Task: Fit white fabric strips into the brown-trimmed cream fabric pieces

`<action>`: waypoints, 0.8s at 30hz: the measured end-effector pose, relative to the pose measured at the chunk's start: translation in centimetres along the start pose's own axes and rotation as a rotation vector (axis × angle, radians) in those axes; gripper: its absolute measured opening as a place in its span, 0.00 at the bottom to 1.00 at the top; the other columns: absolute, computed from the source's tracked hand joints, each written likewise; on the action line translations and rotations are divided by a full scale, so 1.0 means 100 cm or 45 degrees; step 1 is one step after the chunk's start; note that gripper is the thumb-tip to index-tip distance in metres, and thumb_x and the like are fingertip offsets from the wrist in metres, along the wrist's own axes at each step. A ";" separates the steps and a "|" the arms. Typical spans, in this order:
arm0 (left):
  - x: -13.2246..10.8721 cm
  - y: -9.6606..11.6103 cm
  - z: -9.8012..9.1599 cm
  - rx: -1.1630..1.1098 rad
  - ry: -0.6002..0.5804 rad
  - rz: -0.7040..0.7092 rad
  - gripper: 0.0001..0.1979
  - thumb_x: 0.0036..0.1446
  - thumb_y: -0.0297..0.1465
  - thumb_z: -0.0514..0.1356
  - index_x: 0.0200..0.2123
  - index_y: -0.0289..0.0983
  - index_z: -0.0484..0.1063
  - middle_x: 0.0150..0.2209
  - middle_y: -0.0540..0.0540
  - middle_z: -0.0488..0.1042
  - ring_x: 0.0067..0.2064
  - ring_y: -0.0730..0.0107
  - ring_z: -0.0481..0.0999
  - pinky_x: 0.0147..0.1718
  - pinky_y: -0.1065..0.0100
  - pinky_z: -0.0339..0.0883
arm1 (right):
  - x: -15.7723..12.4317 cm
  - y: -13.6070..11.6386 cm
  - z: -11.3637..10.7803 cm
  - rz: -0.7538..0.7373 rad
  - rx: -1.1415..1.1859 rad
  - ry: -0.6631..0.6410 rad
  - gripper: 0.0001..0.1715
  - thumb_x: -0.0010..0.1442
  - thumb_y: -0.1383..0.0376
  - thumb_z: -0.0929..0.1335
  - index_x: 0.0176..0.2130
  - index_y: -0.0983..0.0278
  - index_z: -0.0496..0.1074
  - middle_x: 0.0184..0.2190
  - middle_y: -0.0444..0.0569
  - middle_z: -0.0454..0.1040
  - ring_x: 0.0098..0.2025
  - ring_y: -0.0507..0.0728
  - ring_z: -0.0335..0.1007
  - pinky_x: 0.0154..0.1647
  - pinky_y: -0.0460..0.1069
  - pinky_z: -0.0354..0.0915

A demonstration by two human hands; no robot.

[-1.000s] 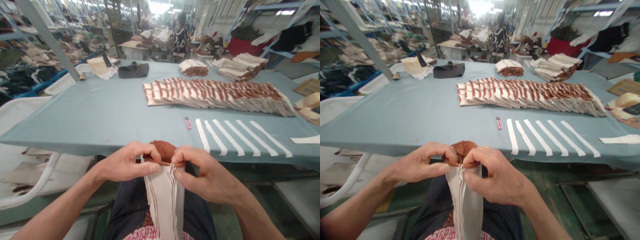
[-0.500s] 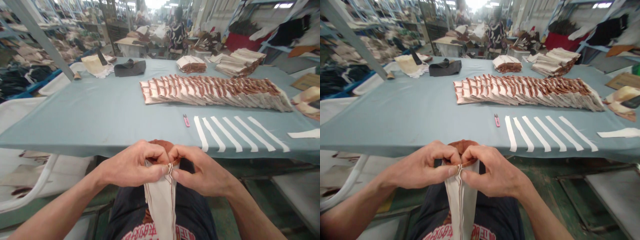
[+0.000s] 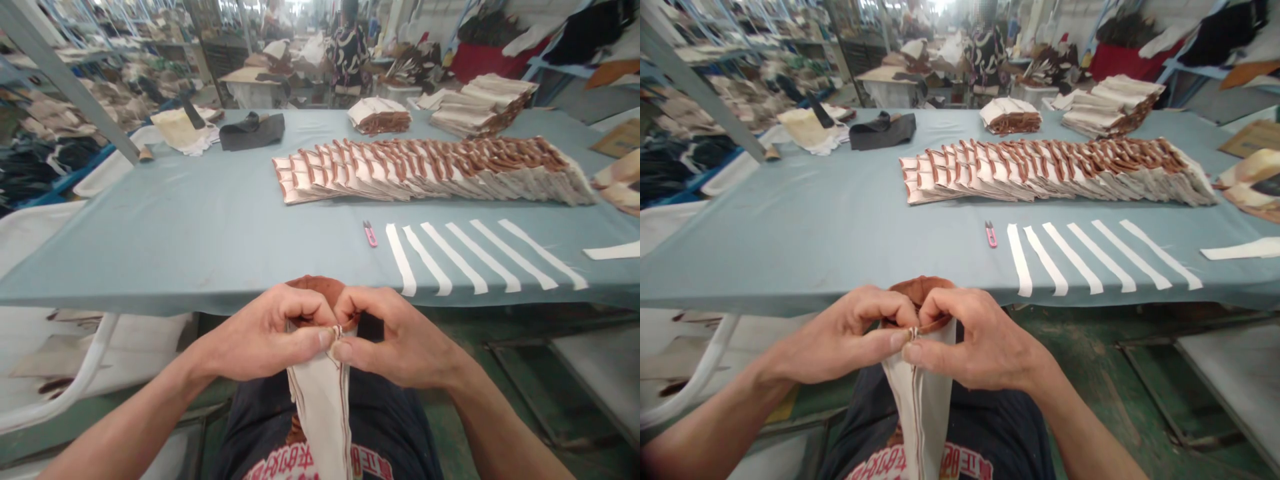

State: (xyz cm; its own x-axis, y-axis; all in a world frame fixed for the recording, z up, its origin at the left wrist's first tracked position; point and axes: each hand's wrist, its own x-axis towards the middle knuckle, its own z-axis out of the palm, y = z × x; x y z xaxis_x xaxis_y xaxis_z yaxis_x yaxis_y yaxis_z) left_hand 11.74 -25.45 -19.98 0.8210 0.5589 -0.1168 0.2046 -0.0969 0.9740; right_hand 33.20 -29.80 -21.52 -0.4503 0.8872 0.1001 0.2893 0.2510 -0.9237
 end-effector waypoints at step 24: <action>-0.004 -0.008 -0.001 -0.073 0.047 -0.058 0.13 0.64 0.34 0.58 0.29 0.33 0.70 0.24 0.54 0.62 0.26 0.77 0.57 0.25 0.75 0.53 | 0.009 -0.009 -0.001 0.158 0.101 -0.104 0.11 0.59 0.63 0.67 0.26 0.63 0.68 0.23 0.40 0.67 0.26 0.49 0.60 0.28 0.45 0.58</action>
State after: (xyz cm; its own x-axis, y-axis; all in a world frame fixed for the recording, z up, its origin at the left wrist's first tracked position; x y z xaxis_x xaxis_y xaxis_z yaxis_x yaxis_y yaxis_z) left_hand 11.24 -25.54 -20.65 0.7909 0.5919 -0.1552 0.2096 -0.0238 0.9775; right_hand 32.58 -29.17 -20.60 -0.4831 0.8744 -0.0443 0.2807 0.1068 -0.9538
